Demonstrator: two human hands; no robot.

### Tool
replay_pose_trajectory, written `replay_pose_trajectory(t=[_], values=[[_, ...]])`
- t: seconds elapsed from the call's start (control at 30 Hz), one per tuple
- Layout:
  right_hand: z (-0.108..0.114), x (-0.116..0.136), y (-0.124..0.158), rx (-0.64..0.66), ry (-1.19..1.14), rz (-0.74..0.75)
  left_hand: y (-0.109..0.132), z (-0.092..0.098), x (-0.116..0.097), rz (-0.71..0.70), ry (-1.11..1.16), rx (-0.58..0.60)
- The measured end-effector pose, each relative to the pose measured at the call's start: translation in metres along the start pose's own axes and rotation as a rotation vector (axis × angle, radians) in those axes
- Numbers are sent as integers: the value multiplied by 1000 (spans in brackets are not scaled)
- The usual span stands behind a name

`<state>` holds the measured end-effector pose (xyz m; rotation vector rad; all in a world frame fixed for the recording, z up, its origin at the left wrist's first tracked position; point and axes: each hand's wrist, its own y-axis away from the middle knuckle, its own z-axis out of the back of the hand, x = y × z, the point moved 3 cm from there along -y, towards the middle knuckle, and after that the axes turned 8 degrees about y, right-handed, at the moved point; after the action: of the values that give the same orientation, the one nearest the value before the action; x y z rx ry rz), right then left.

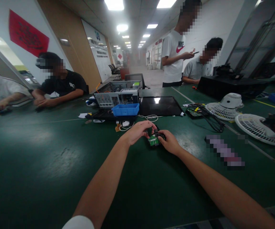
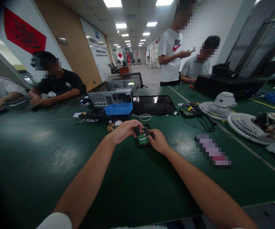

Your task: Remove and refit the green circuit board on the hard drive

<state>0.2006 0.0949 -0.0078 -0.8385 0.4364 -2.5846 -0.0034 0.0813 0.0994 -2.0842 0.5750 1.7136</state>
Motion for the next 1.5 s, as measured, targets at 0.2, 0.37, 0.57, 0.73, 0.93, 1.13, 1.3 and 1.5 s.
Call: replay_pose_trajectory(t=[0.2,0.37,0.57,0.73,0.93,1.13,1.3,1.5], values=[[0,1,0,-12,-8,-5,0,-1,3,36,68,22],[0,1,1,-12,-5,3,0,0,4,26,112,-7],[-1,-1,0,-14,-2,14,1,1,3,8,58,-1],[-1,-1,0,-13,7,10,1,2,1,-3,-13,3],[0,1,0,-12,7,6,2,-2,0,25,20,37],[1,1,0,-8,2,-2,1,0,4,38,99,-9],[-1,0,0,-7,0,3,0,2,3,24,88,-4],[-1,-1,0,-23,-5,2,-1,5,2,-20,-10,-42]])
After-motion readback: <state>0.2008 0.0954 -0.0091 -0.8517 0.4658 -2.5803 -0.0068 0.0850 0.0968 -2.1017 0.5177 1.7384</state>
